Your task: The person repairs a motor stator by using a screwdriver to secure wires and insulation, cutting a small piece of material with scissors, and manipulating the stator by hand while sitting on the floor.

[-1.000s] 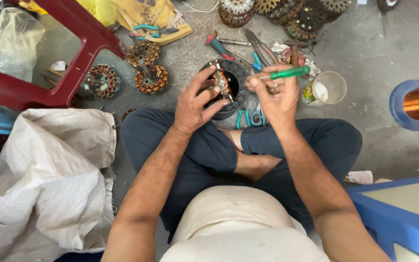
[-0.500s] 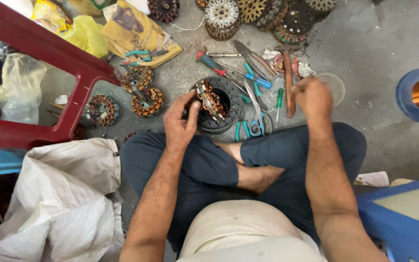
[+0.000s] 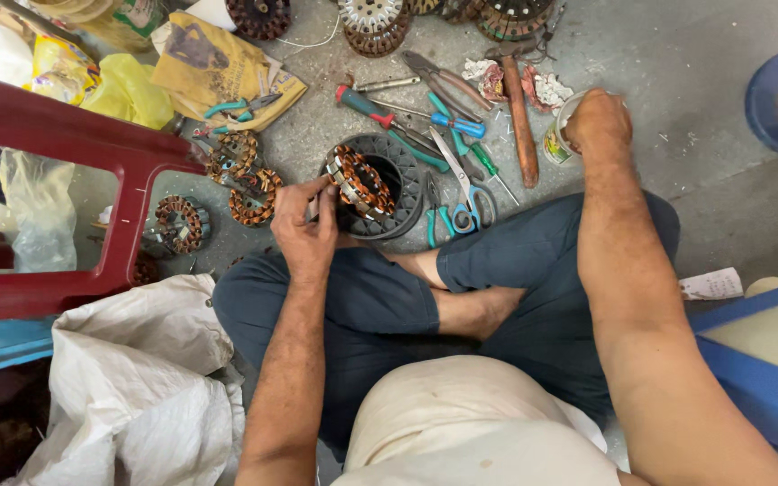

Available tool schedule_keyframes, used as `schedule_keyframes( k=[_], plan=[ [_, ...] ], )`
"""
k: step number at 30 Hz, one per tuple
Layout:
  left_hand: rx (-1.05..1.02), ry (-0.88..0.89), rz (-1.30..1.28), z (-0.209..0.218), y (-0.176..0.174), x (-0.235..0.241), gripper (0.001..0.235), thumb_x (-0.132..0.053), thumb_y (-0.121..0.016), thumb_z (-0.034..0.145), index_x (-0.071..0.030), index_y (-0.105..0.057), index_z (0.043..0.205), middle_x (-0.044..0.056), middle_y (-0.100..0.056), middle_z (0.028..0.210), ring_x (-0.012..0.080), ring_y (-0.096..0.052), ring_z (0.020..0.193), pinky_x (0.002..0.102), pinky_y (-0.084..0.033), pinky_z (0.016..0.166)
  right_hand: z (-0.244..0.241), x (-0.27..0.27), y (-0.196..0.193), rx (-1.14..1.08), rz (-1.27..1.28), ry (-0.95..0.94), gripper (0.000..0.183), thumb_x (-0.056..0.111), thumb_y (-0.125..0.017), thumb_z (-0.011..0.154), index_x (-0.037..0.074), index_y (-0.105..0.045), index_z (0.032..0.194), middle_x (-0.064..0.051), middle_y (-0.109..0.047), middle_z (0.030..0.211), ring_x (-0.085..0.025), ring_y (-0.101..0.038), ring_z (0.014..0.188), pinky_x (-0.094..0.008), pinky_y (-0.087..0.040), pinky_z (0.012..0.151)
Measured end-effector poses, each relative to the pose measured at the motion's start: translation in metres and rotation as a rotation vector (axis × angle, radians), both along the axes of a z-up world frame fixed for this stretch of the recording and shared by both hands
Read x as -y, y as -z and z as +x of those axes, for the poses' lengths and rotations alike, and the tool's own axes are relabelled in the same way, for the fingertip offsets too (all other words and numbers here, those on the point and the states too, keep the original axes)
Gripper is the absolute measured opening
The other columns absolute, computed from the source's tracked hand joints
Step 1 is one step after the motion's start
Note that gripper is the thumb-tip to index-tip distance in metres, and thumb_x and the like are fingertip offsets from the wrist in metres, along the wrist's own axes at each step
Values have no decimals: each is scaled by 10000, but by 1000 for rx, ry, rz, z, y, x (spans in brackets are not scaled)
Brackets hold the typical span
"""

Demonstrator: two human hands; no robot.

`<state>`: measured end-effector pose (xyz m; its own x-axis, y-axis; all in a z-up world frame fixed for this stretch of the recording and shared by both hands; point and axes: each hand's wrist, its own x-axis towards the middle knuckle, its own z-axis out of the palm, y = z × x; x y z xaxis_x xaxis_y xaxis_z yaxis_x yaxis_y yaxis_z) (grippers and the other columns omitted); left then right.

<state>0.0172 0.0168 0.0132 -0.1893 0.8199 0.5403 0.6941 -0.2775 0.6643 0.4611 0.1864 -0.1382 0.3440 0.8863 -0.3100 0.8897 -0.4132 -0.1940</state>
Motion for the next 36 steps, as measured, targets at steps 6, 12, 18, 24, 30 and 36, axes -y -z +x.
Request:
schedule_keyframes(
  k=[6, 12, 18, 24, 30, 36],
  plan=[
    [0, -47, 24, -4, 4, 1, 85, -35, -758, 942, -28, -747, 1026, 110, -740, 959, 263, -695, 903, 371, -549, 845, 1, 21, -22, -30, 170, 132, 301, 186, -861, 786, 55, -783, 1045, -251, -764, 1063, -400, -729, 1013, -468, -569, 882],
    [-8, -57, 34, -4, 5, 3, 89, -34, -751, 940, -22, -754, 1028, 109, -752, 975, 249, -708, 909, 357, -558, 844, 4, 27, -23, -80, 234, 170, 483, 233, -951, 685, 109, -732, 1098, -181, -742, 1094, -378, -704, 997, -484, -561, 831],
    [15, -46, 39, -7, 6, 5, 97, -28, -749, 948, -13, -751, 1044, 114, -742, 957, 240, -711, 876, 341, -564, 834, 4, 28, -22, -90, 226, 167, 487, 274, -966, 713, 48, -743, 1082, -232, -724, 1104, -406, -693, 1020, -490, -553, 861],
    [25, -29, 38, -4, 13, 5, 98, -23, -755, 960, -13, -735, 1056, 112, -754, 1005, 218, -726, 931, 326, -566, 866, 16, 22, 6, -32, 433, 142, 254, 145, -861, 817, 13, -770, 1014, -294, -726, 1042, -465, -689, 980, -513, -554, 855],
    [65, -31, 28, -3, 14, 5, 103, -27, -739, 980, 0, -731, 1079, 102, -738, 990, 169, -708, 864, 290, -571, 798, 5, 34, -24, -190, 466, 153, 301, 190, -988, 647, 93, -801, 863, -185, -749, 976, -378, -711, 892, -478, -562, 793],
    [62, -49, 37, -7, 9, 10, 111, -32, -729, 1000, 10, -735, 1102, 96, -724, 978, 158, -675, 835, 284, -554, 776, 8, 36, -25, -399, 391, 236, 170, 141, -911, 763, 114, -797, 886, -114, -774, 932, -294, -769, 856, -401, -613, 835]
  ],
)
